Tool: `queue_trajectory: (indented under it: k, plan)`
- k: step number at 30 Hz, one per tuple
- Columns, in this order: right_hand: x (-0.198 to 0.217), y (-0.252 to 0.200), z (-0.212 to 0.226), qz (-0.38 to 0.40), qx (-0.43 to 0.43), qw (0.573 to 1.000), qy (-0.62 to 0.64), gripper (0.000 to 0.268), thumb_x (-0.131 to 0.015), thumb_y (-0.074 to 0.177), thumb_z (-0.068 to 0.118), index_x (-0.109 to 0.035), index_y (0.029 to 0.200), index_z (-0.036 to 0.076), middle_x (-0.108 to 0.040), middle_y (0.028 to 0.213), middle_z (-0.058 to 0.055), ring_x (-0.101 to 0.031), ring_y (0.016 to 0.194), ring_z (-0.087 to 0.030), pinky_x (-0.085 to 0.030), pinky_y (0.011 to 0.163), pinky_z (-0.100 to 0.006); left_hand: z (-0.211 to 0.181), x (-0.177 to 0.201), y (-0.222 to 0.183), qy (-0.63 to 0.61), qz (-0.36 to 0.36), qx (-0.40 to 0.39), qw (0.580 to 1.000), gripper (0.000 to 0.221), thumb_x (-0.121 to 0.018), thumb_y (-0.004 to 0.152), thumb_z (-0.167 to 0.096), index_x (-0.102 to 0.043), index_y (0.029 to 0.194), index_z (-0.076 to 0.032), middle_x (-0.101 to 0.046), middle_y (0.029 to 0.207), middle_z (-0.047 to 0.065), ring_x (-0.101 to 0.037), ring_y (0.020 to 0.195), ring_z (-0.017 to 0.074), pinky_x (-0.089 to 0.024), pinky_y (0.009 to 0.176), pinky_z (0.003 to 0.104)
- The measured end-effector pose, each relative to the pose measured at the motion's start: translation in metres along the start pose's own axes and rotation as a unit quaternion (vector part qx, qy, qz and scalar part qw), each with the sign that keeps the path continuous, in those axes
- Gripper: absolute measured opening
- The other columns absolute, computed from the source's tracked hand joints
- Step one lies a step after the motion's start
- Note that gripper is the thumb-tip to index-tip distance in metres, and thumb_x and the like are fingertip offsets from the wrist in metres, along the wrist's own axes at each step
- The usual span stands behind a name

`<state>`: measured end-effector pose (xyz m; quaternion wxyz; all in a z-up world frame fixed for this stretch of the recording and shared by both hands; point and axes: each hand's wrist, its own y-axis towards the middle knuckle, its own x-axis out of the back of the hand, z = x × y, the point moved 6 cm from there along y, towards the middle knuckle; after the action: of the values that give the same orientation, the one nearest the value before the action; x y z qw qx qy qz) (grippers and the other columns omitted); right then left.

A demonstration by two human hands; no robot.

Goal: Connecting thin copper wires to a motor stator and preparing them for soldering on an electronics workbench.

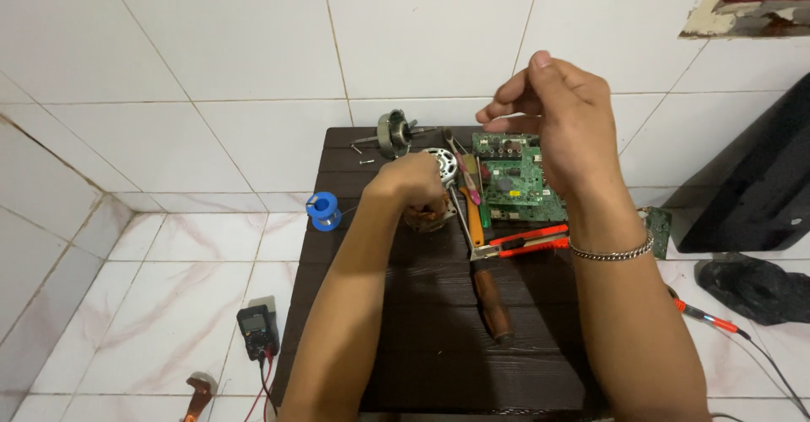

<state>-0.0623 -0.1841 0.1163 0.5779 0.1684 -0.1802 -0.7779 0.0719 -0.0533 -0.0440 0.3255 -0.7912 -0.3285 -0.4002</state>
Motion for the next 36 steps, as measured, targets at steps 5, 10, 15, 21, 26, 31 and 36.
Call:
queue_trajectory:
  k: [5,10,15,21,26,31,36]
  plan:
    - [-0.001,-0.009,0.003,-0.010,0.007,0.999,-0.034,0.045,-0.041,0.113,0.027,-0.067,0.087,0.000,-0.068,0.073,-0.016,-0.078,0.075,-0.028,-0.071,0.074,-0.042,0.008,-0.012,0.010,0.022,-0.002,0.025,0.999,0.027,-0.083,0.059,-0.028,-0.077,0.072,-0.006,-0.070,0.061,0.012,-0.073,0.063,0.0343,-0.056,0.060,0.048]
    - [-0.012,-0.016,0.023,0.018,0.012,0.993,-0.116,0.044,-0.041,0.113,0.027,-0.070,0.090,0.003,-0.074,0.085,-0.017,-0.080,0.087,-0.027,-0.067,0.084,-0.042,-0.016,0.010,-0.025,0.036,-0.002,0.009,0.999,0.027,-0.084,0.066,-0.024,-0.079,0.081,-0.003,-0.073,0.070,0.015,-0.073,0.069,0.0368,-0.058,0.069,0.051]
    - [-0.017,-0.019,0.037,0.094,0.034,0.991,-0.091,0.039,-0.046,0.109,0.032,-0.062,0.083,0.008,-0.076,0.105,-0.014,-0.075,0.102,-0.022,-0.059,0.104,-0.034,-0.057,0.041,-0.071,-0.096,-0.034,-0.102,0.990,0.041,-0.047,0.098,-0.034,-0.079,0.102,-0.008,-0.079,0.098,0.004,-0.072,0.088,0.0179,-0.058,0.087,0.036]
    - [0.013,-0.011,0.030,0.042,-0.013,0.976,-0.215,0.032,-0.054,0.115,0.016,-0.063,0.087,0.005,-0.051,0.064,0.001,-0.043,0.054,-0.006,-0.034,0.049,-0.021,-0.045,0.081,-0.065,-0.431,-0.172,-0.181,0.867,0.038,-0.047,0.105,-0.035,-0.066,0.084,-0.009,-0.061,0.067,0.002,-0.063,0.063,0.0117,-0.058,0.068,0.027]
    - [0.008,-0.004,0.020,0.106,0.034,0.948,-0.299,0.007,-0.066,0.102,0.008,-0.071,0.101,0.003,-0.055,0.068,0.000,-0.043,0.056,-0.008,-0.035,0.048,-0.021,-0.044,0.091,-0.080,-0.560,-0.244,-0.209,0.763,0.045,-0.046,0.103,-0.042,-0.063,0.086,-0.004,-0.047,0.058,-0.001,-0.048,0.050,0.0094,-0.046,0.052,0.026]
    - [0.006,0.008,0.000,0.012,0.104,0.959,-0.262,0.008,-0.066,0.105,0.010,-0.071,0.105,0.004,-0.057,0.068,-0.005,-0.049,0.065,-0.014,-0.042,0.061,-0.029,-0.049,0.082,-0.048,-0.567,-0.246,-0.249,0.746,0.031,-0.064,0.100,-0.034,-0.072,0.100,-0.004,-0.056,0.059,0.006,-0.062,0.044,0.0164,-0.051,0.044,0.025]
    - [-0.019,-0.003,0.004,-0.029,0.184,0.930,-0.317,0.004,-0.063,0.106,0.006,-0.066,0.108,0.004,-0.071,0.076,-0.013,-0.065,0.066,-0.027,-0.049,0.063,-0.037,-0.079,0.072,-0.075,-0.468,-0.157,-0.303,0.815,0.041,-0.069,0.098,-0.026,-0.065,0.131,-0.002,-0.069,0.077,0.011,-0.067,0.054,0.0172,-0.058,0.053,0.030]
